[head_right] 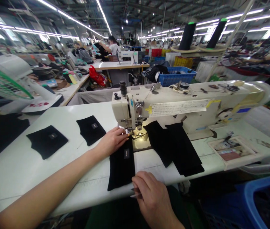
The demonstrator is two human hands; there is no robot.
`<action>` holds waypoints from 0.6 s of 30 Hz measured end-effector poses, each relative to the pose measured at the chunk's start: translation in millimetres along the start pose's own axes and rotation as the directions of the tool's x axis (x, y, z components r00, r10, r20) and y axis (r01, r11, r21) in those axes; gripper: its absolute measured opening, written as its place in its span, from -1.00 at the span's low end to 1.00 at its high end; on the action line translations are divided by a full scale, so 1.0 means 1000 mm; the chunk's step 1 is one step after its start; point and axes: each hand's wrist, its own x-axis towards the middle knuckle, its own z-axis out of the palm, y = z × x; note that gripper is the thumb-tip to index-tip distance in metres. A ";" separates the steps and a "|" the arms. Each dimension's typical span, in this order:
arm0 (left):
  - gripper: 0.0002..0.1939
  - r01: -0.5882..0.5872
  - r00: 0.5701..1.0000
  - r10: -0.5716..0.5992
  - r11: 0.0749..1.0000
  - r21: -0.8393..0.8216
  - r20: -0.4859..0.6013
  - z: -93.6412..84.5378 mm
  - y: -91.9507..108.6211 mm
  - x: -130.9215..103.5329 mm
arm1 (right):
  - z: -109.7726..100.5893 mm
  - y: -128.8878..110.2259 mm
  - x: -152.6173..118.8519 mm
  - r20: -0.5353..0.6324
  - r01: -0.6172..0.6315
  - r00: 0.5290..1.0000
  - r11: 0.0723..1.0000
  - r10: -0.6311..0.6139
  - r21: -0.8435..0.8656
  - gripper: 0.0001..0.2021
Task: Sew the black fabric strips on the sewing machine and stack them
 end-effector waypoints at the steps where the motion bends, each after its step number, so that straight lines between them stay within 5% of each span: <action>1: -0.73 0.001 1.000 -0.001 1.000 -0.003 0.000 0.000 0.000 0.000 | 0.000 0.000 0.000 0.003 -0.002 1.000 1.000 0.002 -0.003 -0.74; 18: -0.73 0.058 0.997 -0.055 0.997 -0.051 0.048 -0.007 -0.001 0.002 | -0.005 -0.005 0.011 0.060 -0.041 0.997 0.997 0.044 -0.061 -0.64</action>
